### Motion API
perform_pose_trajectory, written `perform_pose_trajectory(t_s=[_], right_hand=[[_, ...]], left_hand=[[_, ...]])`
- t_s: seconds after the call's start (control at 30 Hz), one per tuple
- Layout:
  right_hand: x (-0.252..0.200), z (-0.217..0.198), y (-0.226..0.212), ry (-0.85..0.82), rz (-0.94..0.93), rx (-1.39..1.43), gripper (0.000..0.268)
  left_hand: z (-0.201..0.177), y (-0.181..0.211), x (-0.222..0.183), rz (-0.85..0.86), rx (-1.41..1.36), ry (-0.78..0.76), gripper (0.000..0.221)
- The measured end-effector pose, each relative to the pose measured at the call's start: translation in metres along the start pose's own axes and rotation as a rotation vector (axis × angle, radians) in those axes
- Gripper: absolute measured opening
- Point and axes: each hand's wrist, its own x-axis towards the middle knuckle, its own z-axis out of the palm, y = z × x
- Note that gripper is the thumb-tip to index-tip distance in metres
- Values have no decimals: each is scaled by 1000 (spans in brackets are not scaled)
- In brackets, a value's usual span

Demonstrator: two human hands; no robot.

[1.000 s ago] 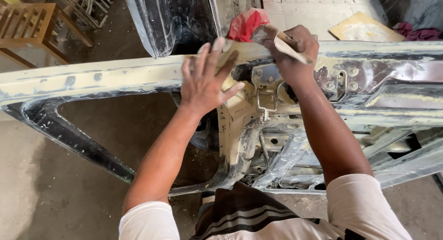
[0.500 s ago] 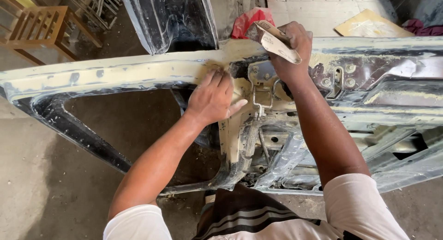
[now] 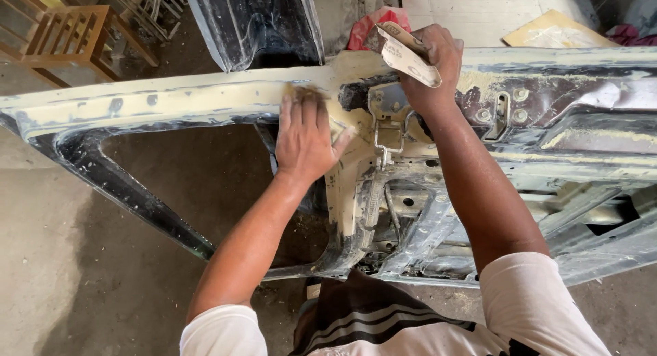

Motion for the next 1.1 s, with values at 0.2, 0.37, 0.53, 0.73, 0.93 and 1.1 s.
perform_pose_trajectory(t_s=[0.2, 0.37, 0.53, 0.73, 0.93, 1.1], right_hand=[[1, 1, 1, -3, -10, -13, 23], [0, -3, 1, -8, -15, -27, 23], [-2, 0, 3, 3, -22, -38, 24], [2, -4, -2, 5, -19, -30, 31], [1, -1, 0, 15, -36, -30, 30], [2, -3, -2, -11, -14, -33, 28]], left_hand=[[46, 31, -8, 218, 148, 28, 87], [24, 31, -9, 397, -142, -221, 85], [-6, 7, -4, 121, 13, -229, 111], [-17, 50, 6, 516, 277, -661, 96], [29, 19, 7, 367, -30, 156, 127], [-39, 54, 8, 525, 307, -688, 88]])
